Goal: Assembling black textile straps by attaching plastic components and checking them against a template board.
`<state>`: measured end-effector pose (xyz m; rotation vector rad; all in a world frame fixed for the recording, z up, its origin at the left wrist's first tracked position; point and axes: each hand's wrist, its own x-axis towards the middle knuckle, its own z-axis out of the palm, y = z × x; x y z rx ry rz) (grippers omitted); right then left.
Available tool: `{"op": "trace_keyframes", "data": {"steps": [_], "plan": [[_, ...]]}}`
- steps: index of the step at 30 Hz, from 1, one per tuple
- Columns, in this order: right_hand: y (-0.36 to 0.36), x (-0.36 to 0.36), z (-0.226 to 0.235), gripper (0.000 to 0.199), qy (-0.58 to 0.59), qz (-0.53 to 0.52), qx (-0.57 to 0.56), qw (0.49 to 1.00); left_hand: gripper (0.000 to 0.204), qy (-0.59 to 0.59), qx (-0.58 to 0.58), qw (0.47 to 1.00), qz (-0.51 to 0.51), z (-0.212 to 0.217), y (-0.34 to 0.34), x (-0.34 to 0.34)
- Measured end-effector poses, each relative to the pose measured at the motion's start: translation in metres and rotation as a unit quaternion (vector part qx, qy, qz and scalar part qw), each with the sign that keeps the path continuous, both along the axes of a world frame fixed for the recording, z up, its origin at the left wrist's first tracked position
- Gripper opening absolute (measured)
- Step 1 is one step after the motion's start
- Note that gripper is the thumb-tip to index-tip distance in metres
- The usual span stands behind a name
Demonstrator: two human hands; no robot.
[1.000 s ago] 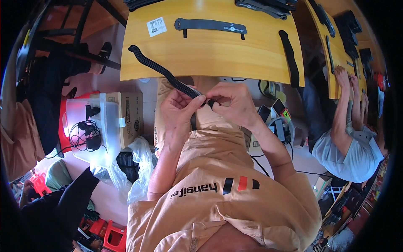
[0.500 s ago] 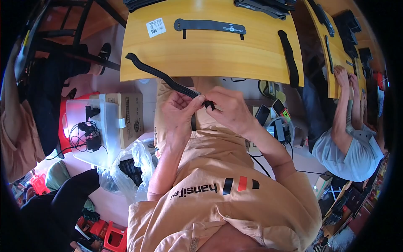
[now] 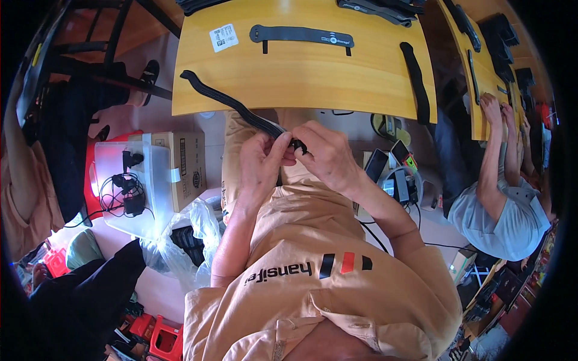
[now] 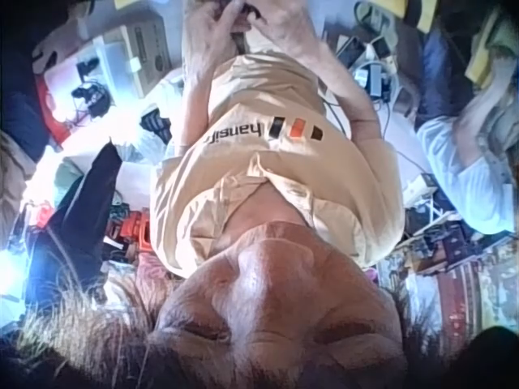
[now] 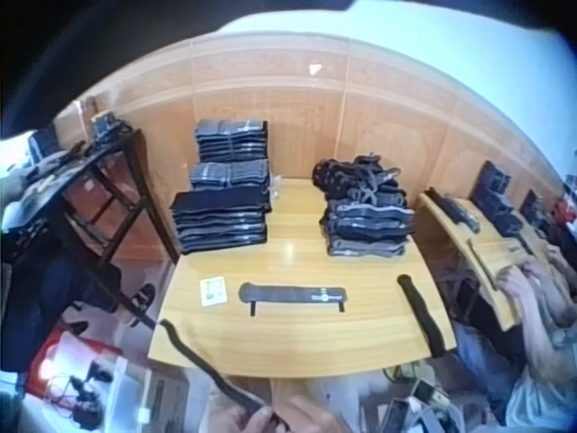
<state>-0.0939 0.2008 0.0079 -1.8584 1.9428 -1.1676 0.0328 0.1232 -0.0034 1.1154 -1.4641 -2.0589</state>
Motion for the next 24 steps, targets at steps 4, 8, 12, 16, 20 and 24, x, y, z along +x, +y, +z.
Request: {"op": "trace_keyframes", "data": {"steps": [4, 8, 12, 16, 20, 24], "plan": [[0.0005, -0.0007, 0.0005, 0.021, 0.002, 0.000, 0.013, 1.000, 0.023, -0.002, -0.001, 1.000, -0.015, 0.0008, 0.0005, 0.0014], [0.0001, -0.0018, 0.0001, 0.019, -0.037, -0.001, 0.021, 0.999, 0.019, 0.019, 0.033, 0.999, -0.032, -0.0018, -0.0009, 0.0043], [0.0008, -0.0038, 0.0036, 0.018, -0.030, 0.001, 0.021, 0.999, 0.015, 0.053, 0.078, 0.994, -0.050, -0.0005, -0.0021, 0.0049], [0.0018, -0.0005, 0.0052, 0.017, 0.011, -0.004, 0.012, 1.000, 0.013, 0.049, 0.069, 0.995, -0.043, 0.0022, -0.0020, 0.0032], [0.0026, 0.0013, 0.0042, 0.019, 0.058, 0.004, 0.010, 0.998, 0.012, 0.017, 0.042, 0.997, -0.058, -0.0008, -0.0015, 0.0016], [0.0023, 0.0002, 0.0044, 0.020, 0.066, 0.008, 0.013, 0.998, 0.013, 0.005, 0.022, 0.998, -0.055, -0.0031, -0.0007, -0.0008]]}}
